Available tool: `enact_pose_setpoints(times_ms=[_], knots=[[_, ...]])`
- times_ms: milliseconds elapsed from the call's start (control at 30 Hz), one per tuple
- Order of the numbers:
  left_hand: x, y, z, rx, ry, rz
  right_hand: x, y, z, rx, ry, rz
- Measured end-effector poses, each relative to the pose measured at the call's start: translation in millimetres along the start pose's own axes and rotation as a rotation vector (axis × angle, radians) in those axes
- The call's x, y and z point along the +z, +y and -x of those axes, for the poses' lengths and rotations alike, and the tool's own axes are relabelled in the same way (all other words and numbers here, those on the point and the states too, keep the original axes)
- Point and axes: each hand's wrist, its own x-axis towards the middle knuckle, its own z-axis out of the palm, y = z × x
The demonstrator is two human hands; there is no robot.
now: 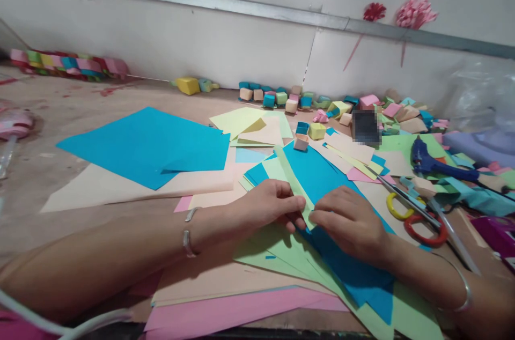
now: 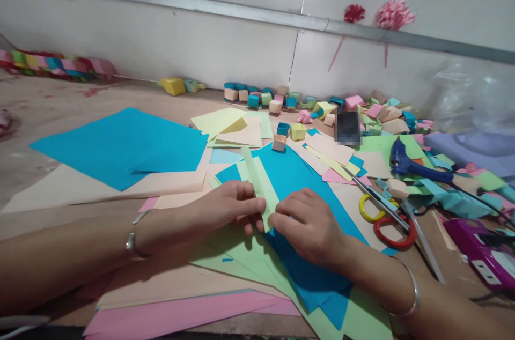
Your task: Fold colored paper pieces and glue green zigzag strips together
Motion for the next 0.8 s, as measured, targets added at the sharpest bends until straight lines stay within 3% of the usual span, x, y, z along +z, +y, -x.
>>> enact_pose_setpoints(times_ms=[200, 400, 633, 800], knots=[[3.3, -6.3, 2.8, 0.049, 0.009, -0.006, 1.1, -5.7, 0.4, 0.083, -0.002, -0.16], [6.8, -14.4, 5.0, 0.124, 0.054, -0.044, 3.3, -14.5, -2.2, 0.307, 0.014, -0.363], [10.6, -9.7, 8.1, 0.118, 0.083, -0.008, 0.2, -14.4, -4.5, 0.053, 0.012, -0.166], [11.5, -9.9, 9.1, 0.065, 0.105, 0.053, 1.7, -16.0, -4.2, 0.142, -0.003, -0.169]])
